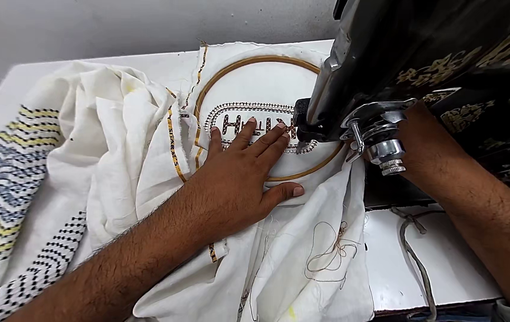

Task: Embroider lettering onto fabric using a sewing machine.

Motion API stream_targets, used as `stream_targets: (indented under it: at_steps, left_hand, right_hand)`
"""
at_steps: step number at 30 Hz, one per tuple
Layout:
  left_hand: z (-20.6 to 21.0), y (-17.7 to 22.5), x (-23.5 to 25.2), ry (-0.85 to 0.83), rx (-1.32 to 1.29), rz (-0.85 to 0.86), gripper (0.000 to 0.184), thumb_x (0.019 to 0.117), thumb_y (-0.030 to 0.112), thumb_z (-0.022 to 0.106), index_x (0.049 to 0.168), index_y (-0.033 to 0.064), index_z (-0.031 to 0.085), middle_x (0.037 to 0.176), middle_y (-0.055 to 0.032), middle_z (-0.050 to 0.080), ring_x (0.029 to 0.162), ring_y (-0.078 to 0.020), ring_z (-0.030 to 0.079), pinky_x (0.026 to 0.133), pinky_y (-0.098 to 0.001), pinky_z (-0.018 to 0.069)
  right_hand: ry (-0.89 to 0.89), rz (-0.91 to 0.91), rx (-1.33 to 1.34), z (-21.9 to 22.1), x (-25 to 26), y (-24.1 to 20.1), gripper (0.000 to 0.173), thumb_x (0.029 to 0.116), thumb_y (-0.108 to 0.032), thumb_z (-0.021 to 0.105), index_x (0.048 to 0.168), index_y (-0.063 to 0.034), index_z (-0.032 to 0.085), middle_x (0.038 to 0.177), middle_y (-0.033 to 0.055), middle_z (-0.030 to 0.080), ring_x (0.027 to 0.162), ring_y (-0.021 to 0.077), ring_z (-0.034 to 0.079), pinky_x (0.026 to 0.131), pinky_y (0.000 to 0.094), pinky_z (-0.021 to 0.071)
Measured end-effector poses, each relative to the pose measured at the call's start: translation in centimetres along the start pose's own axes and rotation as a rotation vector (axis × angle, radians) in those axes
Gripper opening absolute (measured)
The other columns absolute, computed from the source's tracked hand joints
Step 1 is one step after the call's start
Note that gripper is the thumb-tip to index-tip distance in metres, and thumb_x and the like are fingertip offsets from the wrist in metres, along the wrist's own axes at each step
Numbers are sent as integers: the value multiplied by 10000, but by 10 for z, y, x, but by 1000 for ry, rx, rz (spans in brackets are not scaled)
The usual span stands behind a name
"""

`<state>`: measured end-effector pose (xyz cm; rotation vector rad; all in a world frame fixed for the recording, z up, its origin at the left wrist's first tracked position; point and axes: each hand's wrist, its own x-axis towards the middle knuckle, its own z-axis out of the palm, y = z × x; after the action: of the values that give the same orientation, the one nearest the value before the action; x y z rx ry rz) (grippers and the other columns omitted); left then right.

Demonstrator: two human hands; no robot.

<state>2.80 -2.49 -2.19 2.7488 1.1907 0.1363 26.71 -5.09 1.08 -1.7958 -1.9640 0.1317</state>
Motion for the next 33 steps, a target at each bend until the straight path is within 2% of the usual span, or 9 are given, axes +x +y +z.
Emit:
stream_targets:
  at_steps: [11,19,24,28,30,33]
  left_hand:
    - [0,0,-1,6,-13,8,829,986,748,289,1581,191,436,1661,10,366,1554,-360,265,1120,-819,154]
    - [2,1,0,10,-22,7,833,987,748,288,1586,187,429,1664,4,361,1558,-358,254,1121,-820,148]
    - [2,2,0,21,-19,22,823,990,738,298,1582,183,436,1655,1,377,1555,-356,264,1128,-813,139]
    - [3,2,0,19,-19,31,824,993,736,289,1590,184,423,1661,6,367,1557,-349,261,1131,-812,139]
    - [3,2,-1,24,-18,36,824,992,737,292,1587,184,430,1658,5,372,1555,-346,268,1130,-814,140]
    - [2,2,1,20,-16,26,828,990,741,291,1585,183,431,1658,0,371,1553,-356,267,1128,-813,145]
  right_hand:
    - [-54,44,-13,-2,2,0,173,968,-86,659,907,75,680,862,247,656,842,379,644,738,541,486]
    - [-21,34,-21,-4,0,-2,157,948,-44,649,890,102,648,887,285,643,865,415,635,743,550,474]
    - [-71,81,-35,-6,3,0,146,957,-54,639,888,74,651,863,258,642,852,393,636,724,546,474]
    - [-108,106,-45,-10,3,-2,140,953,-34,631,873,81,634,860,270,629,847,401,628,712,551,465]
    - [-104,96,-48,-9,4,-1,148,955,-50,637,867,68,647,833,252,634,820,391,631,694,545,469]
    - [-70,98,-32,-7,2,-3,149,957,-35,625,871,87,639,858,270,631,834,395,623,709,545,463]
